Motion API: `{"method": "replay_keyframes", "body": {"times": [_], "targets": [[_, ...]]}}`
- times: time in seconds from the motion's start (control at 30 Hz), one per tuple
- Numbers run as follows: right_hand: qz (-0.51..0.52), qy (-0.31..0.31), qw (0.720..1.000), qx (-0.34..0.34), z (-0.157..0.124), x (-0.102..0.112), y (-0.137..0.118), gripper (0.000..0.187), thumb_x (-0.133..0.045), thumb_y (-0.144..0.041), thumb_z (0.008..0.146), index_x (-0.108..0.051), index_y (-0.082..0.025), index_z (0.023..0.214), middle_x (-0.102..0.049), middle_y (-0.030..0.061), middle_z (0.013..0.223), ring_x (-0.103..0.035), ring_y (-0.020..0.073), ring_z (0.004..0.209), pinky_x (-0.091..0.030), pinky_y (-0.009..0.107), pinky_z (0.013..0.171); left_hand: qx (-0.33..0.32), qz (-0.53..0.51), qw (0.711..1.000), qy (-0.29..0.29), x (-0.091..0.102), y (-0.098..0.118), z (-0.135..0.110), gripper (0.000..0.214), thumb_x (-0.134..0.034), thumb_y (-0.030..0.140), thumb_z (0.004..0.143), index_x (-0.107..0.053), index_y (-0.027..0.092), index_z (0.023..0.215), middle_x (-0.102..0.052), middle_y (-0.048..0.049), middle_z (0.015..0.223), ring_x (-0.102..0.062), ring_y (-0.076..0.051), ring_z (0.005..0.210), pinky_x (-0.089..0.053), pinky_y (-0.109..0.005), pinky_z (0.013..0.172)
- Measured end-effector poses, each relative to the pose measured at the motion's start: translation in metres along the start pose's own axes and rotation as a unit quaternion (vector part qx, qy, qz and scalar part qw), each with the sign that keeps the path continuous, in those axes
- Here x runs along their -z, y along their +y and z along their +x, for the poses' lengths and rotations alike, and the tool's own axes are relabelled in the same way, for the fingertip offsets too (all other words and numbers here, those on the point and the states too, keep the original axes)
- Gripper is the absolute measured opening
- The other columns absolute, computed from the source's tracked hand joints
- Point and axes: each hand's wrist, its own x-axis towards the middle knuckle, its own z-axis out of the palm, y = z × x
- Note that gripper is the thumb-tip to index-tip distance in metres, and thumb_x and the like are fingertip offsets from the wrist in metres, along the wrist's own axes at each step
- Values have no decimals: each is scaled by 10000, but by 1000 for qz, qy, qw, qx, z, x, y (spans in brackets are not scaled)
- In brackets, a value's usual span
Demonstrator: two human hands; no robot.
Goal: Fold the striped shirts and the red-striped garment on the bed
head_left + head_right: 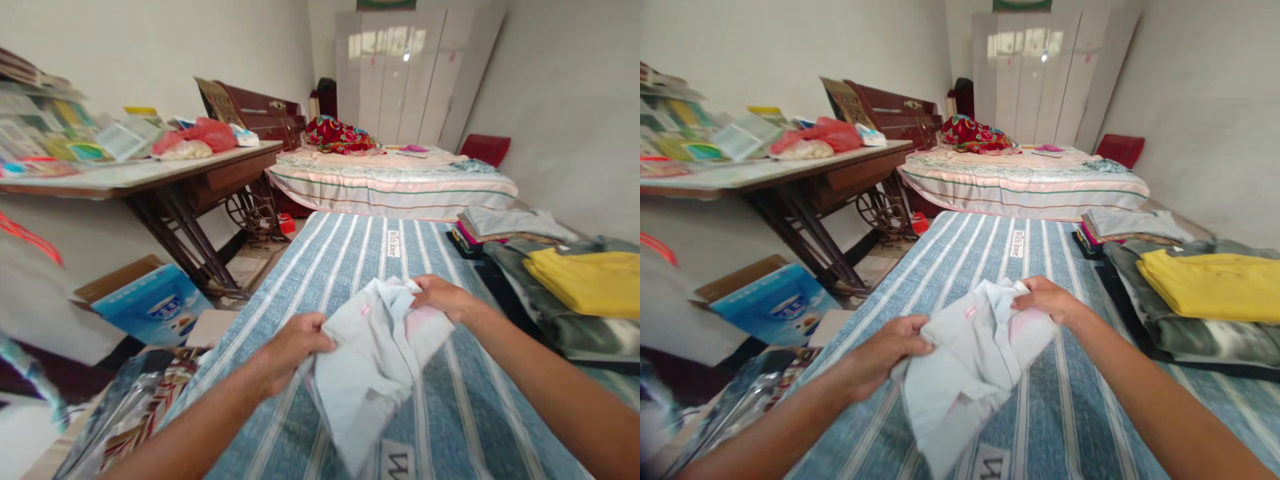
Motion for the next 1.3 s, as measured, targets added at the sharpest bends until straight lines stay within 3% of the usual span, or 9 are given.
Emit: {"method": "replay_keyframes", "body": {"times": [0.1,0.17,0.33,0.43,0.5,0.67,0.8,1.03,1.3], "targets": [[144,153,977,-34,-44,-15,34,405,-668,-400,573,-559,-165,885,-679,59,790,-634,203,654,-500,318,608,-93,122,988,-37,14,39,31,228,-616,243,599,-596,158,809,-650,-21,700,-561,-157,574,-395,-228,503],[146,244,958,-44,-63,-32,57,448,-650,-431,602,-557,-162,948,-681,82,828,-646,235,717,-500,331,618,-136,221,964,-53,12,47,56,181,-602,239,649,-598,166,815,-637,-7,672,-537,-141,554,-377,-216,499],[-93,364,920,-110,-73,-54,91,542,-607,-469,650,-552,-119,1061,-657,102,773,-627,305,788,-461,372,637,-239,512,820,95,-10,20,94,154,-541,87,700,-618,110,831,-647,-21,790,-578,-158,766,-395,-216,710],[-260,378,881,-118,-77,-50,94,589,-508,-440,764,-440,-130,1260,-657,72,765,-628,293,770,-442,376,649,-255,538,792,137,-16,5,84,203,-515,112,765,-603,112,947,-629,-79,962,-566,-195,898,-383,-259,797],[-333,398,850,-91,-83,-47,92,474,-456,-396,814,-483,-145,1216,-665,72,805,-629,270,729,-438,360,624,-253,546,782,162,-16,0,68,186,-483,160,810,-592,124,955,-619,-89,954,-570,-199,873,-390,-279,779],[-379,533,744,137,-106,-60,70,229,-446,-335,878,-579,-172,969,-652,71,864,-609,208,726,-451,333,668,-208,493,823,194,-19,-20,32,152,-502,228,809,-601,170,908,-646,-40,810,-605,-170,765,-419,-251,695],[-392,493,711,314,-106,-95,37,120,-504,-199,865,-554,-184,973,-628,68,899,-575,193,840,-433,326,766,-187,400,870,218,-28,-44,22,181,-498,252,800,-601,182,931,-663,-26,772,-625,-163,727,-443,-244,664],[-473,375,760,240,-49,-154,12,57,-600,-240,776,-563,-197,778,-552,50,759,-483,219,722,-342,350,635,-194,275,916,217,-43,-65,18,224,-493,274,795,-569,189,987,-682,-35,866,-656,-165,748,-487,-257,711],[-464,434,736,234,-33,-144,33,176,-483,-110,779,-519,-187,625,-499,47,674,-441,199,704,-313,344,678,-221,330,893,212,-47,-87,17,238,-479,265,821,-568,231,1039,-677,-47,987,-644,-185,877,-475,-281,801]]}}
